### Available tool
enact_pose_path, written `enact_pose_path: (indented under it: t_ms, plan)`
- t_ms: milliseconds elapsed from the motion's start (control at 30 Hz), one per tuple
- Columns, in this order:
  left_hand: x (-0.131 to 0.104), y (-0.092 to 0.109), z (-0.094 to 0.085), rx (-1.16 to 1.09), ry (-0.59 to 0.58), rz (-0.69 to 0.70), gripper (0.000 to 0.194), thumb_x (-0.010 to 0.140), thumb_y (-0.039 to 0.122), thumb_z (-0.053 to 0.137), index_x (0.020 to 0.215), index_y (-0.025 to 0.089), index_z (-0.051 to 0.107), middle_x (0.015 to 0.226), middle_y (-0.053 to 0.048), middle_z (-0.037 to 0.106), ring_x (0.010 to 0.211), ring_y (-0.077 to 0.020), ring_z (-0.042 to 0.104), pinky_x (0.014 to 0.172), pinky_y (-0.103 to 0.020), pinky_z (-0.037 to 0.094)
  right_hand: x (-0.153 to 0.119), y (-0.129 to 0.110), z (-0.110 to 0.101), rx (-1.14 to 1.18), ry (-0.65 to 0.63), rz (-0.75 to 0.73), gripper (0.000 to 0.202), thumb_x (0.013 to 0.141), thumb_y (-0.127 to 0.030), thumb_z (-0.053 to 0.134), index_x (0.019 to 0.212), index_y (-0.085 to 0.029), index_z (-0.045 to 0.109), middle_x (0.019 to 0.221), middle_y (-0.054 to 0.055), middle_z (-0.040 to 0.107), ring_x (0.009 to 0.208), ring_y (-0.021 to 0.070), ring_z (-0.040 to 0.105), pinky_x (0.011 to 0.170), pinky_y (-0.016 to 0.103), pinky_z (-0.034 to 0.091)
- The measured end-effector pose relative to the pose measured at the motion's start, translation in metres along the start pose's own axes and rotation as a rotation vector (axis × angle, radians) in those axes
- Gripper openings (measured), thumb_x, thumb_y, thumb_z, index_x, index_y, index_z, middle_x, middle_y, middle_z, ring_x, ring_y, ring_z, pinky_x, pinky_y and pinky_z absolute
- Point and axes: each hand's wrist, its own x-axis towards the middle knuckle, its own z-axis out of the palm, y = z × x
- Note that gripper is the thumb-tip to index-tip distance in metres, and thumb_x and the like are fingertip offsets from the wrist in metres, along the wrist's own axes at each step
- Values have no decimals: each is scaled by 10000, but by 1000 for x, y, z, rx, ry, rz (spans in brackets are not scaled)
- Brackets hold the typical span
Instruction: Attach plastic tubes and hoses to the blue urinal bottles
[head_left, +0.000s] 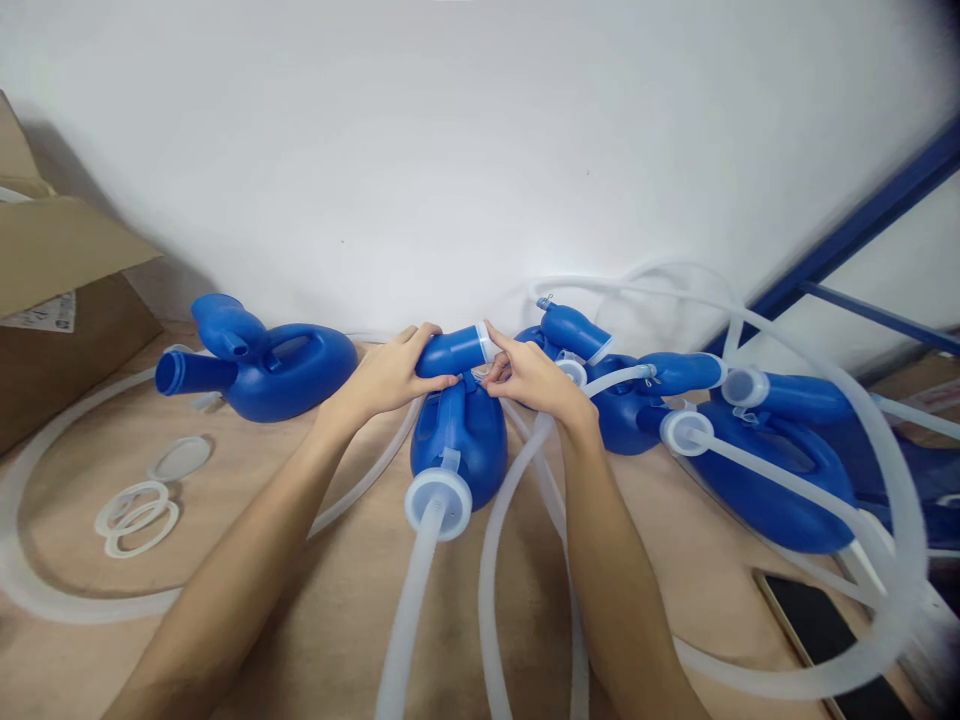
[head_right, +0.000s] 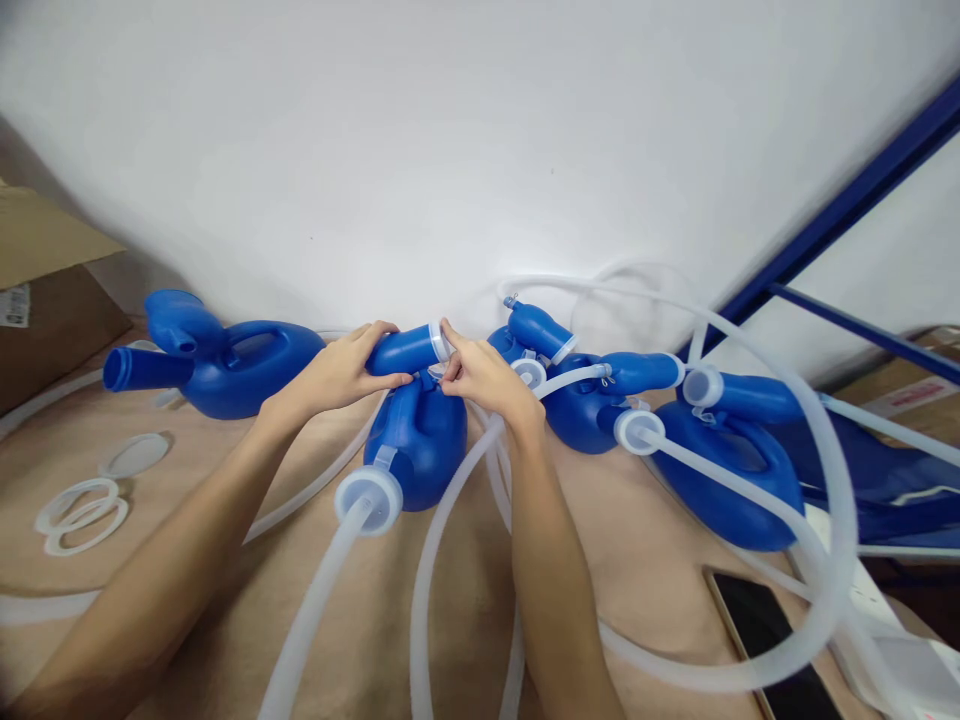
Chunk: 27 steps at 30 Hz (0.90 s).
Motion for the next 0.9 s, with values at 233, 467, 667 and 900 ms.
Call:
enact_pose_path:
  t_ms: [233, 467, 667, 900]
  plan:
    - [2, -3, 6, 20, 21, 29, 672, 910, 728, 596, 1332, 210, 525, 1300, -135, 657, 1091, -349, 682, 877, -464, 540, 3, 3, 3, -71, 61, -9, 974, 766, -48, 665, 1670, -160, 321, 864, 9, 793, 871, 221, 757, 886, 322, 574]
    - [2, 3, 9, 19, 19, 54, 638, 910, 696, 624, 1322, 217, 534, 1290, -123, 654, 1096, -341, 687, 881, -437, 546, -12, 10, -15, -101, -16, 54, 1025, 801, -264, 812, 1685, -243, 293, 1221, 96, 755, 1114, 288, 720, 979, 403, 575]
    - [-1, 18, 17, 76, 14, 105, 573, 920, 574, 650, 1345, 215, 514, 1312, -139, 659, 1097, -353, 687, 909, -457, 542, -11, -6, -16, -13, 181, 163, 682, 990, -623, 569, 1546, -229, 547, 1327, 135, 716, 1184, 307, 691, 1035, 427, 522]
    - [0, 23, 24, 152, 36, 78, 535, 921, 541, 646, 1305, 190, 519, 1298, -153, 673, 1092, -376, 686, 909, -476, 532, 1, -11, 5, -306, 244, 159, 430, 1077, -357, 371, 950, -194, 749, 986, 125, 772, 948, 299, 693, 869, 388, 495]
